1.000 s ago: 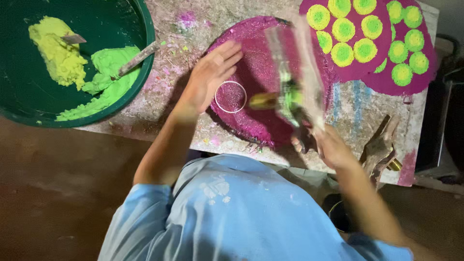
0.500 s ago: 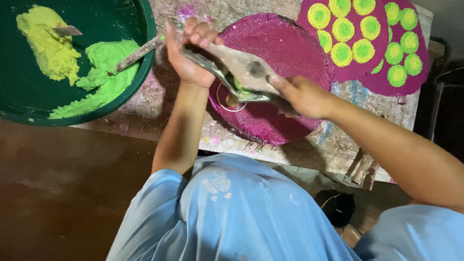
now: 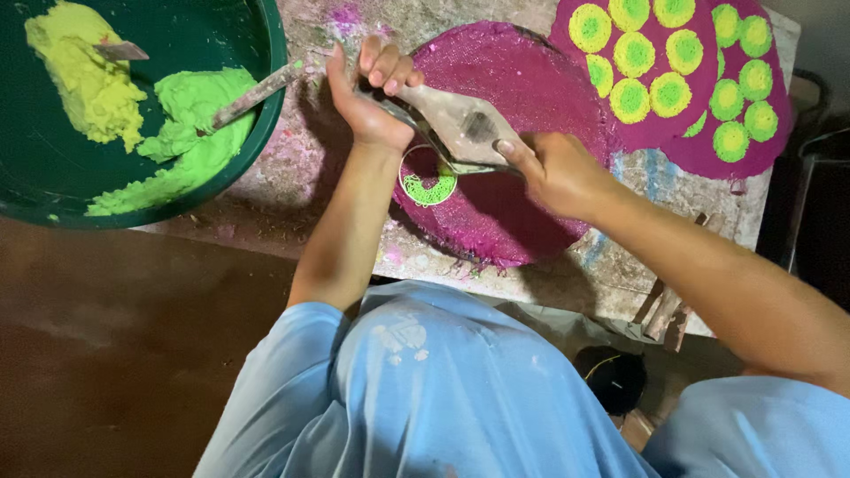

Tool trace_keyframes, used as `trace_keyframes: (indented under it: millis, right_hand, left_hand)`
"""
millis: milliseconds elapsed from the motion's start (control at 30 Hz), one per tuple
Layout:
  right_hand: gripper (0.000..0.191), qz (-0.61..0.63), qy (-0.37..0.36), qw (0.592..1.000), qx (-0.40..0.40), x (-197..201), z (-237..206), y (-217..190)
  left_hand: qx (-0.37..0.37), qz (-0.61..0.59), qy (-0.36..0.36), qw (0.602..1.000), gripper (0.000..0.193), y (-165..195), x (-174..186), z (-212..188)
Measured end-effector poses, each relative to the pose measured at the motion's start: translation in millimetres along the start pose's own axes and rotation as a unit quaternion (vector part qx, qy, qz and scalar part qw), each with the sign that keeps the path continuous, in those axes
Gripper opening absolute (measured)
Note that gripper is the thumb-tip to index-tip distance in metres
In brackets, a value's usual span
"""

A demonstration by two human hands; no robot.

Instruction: The person sits at a workbench and uses a hand-held extruder press to form green paste into ring shapes. They press the tool over a green basin, trim excess paste with a small stick, and place the formed rings onto round magenta boards alongside previously formed rings.

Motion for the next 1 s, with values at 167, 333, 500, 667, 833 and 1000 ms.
trace_keyframes:
  millis: [167, 333, 500, 667, 833, 1000]
  right_hand:
    - [0.061, 0.050, 0.052, 0.991, 0.117, -20, 6, -10]
    - [0.063, 0.094, -0.005, 0.995, 0.046, -40, 11, -1]
    - [0.068, 0.020, -0.023, 0.999, 0.018, -25, 10, 36]
    - [0.067, 0.112, 0.028, 0.992, 0.041, 6, -21, 97]
    - [0.064, 0.348, 0.163, 0.922, 0.051, -28, -50, 145]
    - [0.071, 0.617, 0.187, 0.752, 0.134, -77, -72, 163]
  left_hand:
    - [-0.022, 0.069, -0.045, 0.996, 0.043, 24, -6, 9]
    - [-0.021, 0.072, 0.016, 0.997, 0.046, 36, -2, -7]
    - [-0.023, 0.035, 0.019, 0.999, 0.042, 0, 6, -18]
    - [0.032, 0.410, 0.002, 0.912, 0.062, -2, 6, -41]
    - [0.012, 0.899, -0.049, 0.436, 0.121, 2, 2, -110]
    - [-0.015, 0.927, -0.049, 0.370, 0.126, -14, 13, -133]
Point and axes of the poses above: each hand's wrist, its own z-axis towards the middle knuckle, its own x-axis out of the back of the hand, y = z × x, the point moved 1 cm from there along z, towards the middle knuckle, and after that the axes turned 9 degrees about z, right-handed, at the moved point
